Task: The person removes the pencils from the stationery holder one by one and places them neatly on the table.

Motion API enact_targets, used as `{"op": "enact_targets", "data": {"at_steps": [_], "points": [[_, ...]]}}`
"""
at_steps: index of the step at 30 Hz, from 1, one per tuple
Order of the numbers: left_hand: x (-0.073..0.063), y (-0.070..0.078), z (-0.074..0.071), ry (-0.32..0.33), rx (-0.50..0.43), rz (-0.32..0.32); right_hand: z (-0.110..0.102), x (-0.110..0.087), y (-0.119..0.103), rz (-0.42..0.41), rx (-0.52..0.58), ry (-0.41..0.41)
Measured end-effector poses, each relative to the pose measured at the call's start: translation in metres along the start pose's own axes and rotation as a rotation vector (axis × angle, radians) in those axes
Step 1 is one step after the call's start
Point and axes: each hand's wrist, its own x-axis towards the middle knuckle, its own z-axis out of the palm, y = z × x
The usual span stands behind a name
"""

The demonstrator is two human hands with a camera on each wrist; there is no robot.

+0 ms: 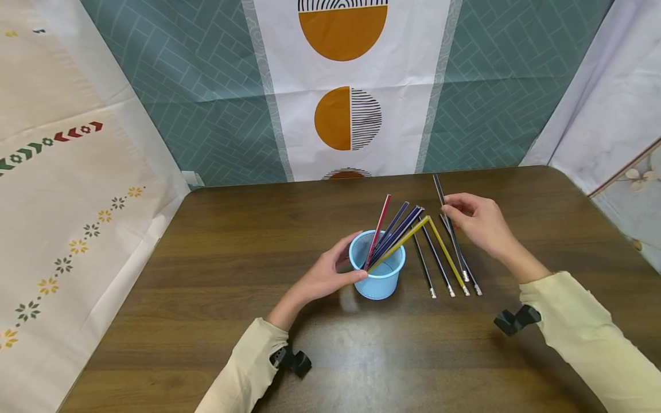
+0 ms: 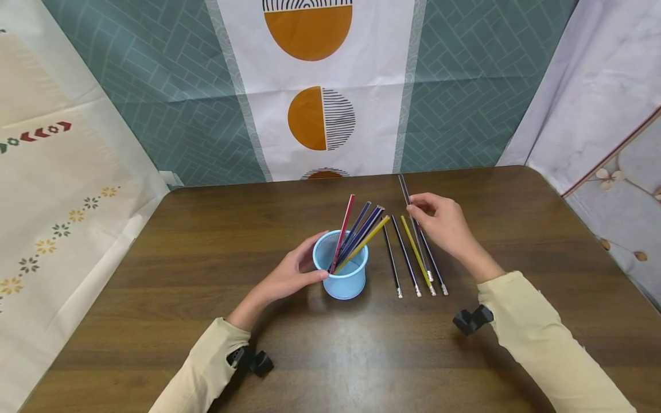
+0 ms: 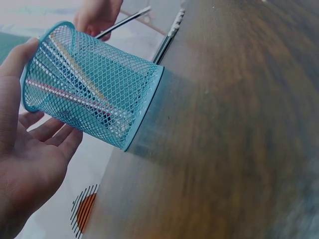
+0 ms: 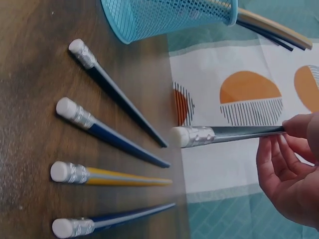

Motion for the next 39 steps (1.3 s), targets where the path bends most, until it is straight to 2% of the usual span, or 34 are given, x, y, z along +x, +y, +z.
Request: {"op": "enact_targets", "data": {"at_steps": [10,27,39], "points": [[0.000,0.000,0.000,-0.004,-0.004,0.000,-0.002,0.000,0.018,0.077,-0.006,-0.107],[0.000,0.000,0.000,-0.001,0.001,-0.004,-0.006,0.002,0.040,0.232,0.026,-0.180],[0.000,0.000,0.000,0.003,0.008,0.001,-0.008,0.000,0.059,0.256,0.018,-0.213]]}}
